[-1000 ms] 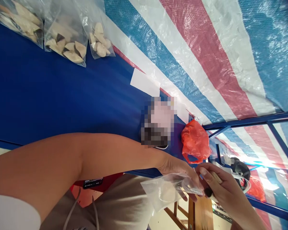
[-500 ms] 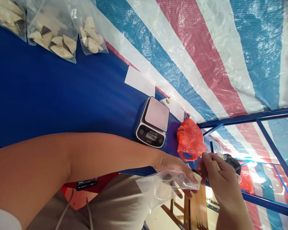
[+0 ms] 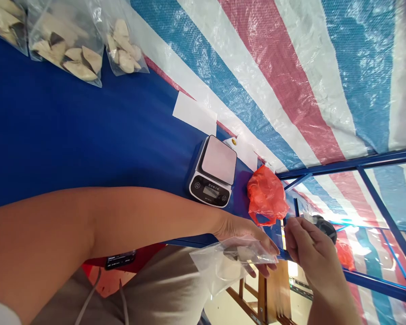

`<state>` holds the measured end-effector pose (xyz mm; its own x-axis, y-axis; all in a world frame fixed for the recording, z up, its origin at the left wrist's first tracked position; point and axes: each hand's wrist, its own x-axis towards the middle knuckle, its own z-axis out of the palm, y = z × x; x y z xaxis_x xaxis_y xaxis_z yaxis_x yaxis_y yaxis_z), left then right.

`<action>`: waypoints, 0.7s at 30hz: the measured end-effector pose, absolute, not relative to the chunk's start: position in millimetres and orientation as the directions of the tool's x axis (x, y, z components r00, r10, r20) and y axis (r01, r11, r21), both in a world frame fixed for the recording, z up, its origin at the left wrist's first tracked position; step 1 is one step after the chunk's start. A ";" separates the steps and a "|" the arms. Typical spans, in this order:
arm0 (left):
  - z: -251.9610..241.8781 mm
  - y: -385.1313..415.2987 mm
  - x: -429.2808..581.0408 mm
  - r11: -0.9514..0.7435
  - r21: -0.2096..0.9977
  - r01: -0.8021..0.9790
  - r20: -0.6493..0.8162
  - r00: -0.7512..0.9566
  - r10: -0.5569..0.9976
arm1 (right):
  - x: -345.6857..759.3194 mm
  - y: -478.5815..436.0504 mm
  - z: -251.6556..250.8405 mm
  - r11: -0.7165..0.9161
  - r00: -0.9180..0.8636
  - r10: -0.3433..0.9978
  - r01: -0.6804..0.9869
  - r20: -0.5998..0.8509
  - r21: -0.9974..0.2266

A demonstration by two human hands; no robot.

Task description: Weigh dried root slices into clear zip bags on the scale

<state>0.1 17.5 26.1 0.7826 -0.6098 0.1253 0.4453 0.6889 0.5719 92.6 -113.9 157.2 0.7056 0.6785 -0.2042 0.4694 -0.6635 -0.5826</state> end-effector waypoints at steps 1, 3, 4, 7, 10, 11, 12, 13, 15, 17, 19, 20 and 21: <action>25.6 17.0 0.5 0.687 0.578 0.439 0.131 0.782 -0.610 | 94.1 -113.8 158.5 -0.675 0.672 0.689 0.458 -0.271 -0.579; 22.8 14.4 3.3 0.685 0.601 0.412 0.154 0.782 -0.605 | 96.3 -112.5 160.2 -0.696 0.583 0.700 0.429 -0.412 -0.576; 20.8 12.8 5.1 0.684 0.617 0.390 0.170 0.782 -0.599 | 97.0 -111.6 160.9 -0.701 0.537 0.704 0.420 -0.465 -0.576; 16.5 10.3 8.7 0.678 0.666 0.311 0.234 0.777 -0.585 | 98.9 -111.1 164.6 -0.696 0.436 0.718 0.448 -0.542 -0.562; 16.4 12.1 8.3 0.666 0.690 0.281 0.278 0.748 -0.603 | 101.8 -115.7 171.7 -0.667 0.372 0.742 0.499 -0.558 -0.553; 16.7 12.7 8.0 0.667 0.687 0.288 0.282 0.740 -0.610 | 102.6 -118.0 174.5 -0.649 0.370 0.758 0.513 -0.537 -0.562; 16.9 12.9 7.8 0.670 0.679 0.300 0.280 0.737 -0.615 | 103.0 -120.2 177.2 -0.631 0.377 0.774 0.526 -0.509 -0.570; 16.8 12.5 8.0 0.676 0.666 0.315 0.274 0.739 -0.615 | 103.0 -121.9 179.6 -0.616 0.390 0.787 0.538 -0.478 -0.575; 15.4 10.4 9.3 0.681 0.641 0.355 0.252 0.741 -0.623 | 101.0 -123.3 183.5 -0.605 0.398 0.796 0.548 -0.456 -0.578; 13.5 7.9 11.3 0.666 0.627 0.404 0.234 0.718 -0.655 | 96.7 -121.2 185.9 -0.612 0.359 0.789 0.535 -0.500 -0.582; 12.3 6.7 12.4 0.654 0.622 0.432 0.233 0.695 -0.680 | 91.6 -117.4 187.3 -0.609 0.303 0.788 0.509 -0.536 -0.608; 12.3 7.0 12.3 0.652 0.621 0.435 0.238 0.688 -0.686 | 89.2 -115.8 187.6 -0.604 0.297 0.793 0.493 -0.532 -0.626; 12.8 7.8 11.8 0.653 0.622 0.433 0.243 0.686 -0.686 | 87.4 -115.1 187.6 -0.598 0.312 0.801 0.476 -0.511 -0.645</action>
